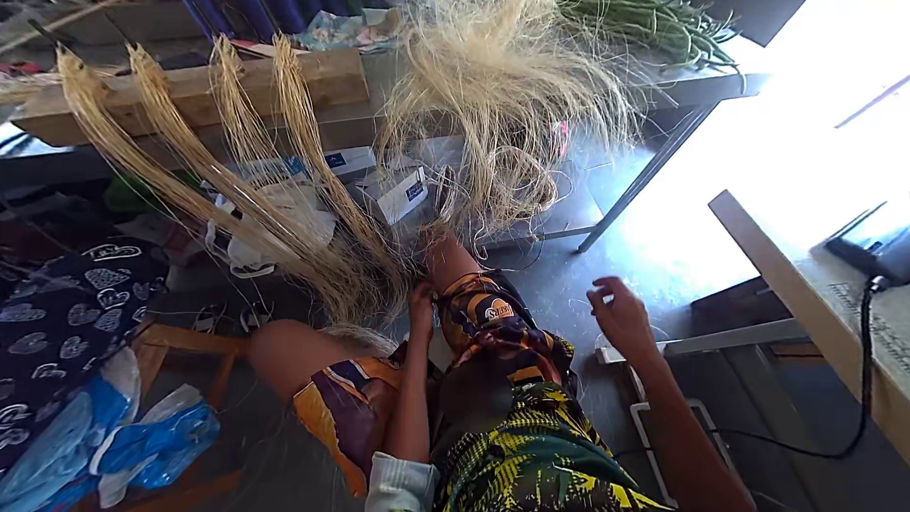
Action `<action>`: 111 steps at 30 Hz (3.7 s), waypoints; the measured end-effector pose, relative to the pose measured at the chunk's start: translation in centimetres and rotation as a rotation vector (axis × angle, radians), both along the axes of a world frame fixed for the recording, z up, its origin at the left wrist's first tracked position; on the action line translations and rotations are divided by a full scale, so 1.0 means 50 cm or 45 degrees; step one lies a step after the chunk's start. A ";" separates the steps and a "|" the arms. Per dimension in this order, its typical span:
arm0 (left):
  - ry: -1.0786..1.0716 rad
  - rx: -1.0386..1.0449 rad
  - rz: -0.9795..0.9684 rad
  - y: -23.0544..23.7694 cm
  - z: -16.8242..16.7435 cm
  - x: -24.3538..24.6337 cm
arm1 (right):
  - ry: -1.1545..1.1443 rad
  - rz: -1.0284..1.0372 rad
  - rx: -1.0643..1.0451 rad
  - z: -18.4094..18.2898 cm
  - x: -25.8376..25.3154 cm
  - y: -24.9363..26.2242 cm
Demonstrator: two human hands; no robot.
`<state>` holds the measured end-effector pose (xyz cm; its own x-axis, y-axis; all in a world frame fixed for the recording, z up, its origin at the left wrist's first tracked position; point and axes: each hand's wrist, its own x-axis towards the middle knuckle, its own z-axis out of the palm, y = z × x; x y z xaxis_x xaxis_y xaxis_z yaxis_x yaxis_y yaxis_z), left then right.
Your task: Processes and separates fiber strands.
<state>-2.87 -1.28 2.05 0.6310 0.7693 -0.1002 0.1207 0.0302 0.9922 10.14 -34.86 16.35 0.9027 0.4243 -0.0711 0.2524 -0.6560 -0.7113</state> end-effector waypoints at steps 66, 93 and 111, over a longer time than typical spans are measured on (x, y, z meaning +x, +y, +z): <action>-0.686 -0.364 -0.287 -0.144 0.461 0.151 | -0.139 -0.212 1.435 0.189 0.310 0.080; -0.607 0.269 -0.407 -0.152 0.426 0.078 | -0.282 0.389 1.175 0.122 -0.032 0.263; -0.573 0.294 -0.364 -0.144 0.425 0.069 | 0.102 0.419 1.413 0.124 -0.028 0.246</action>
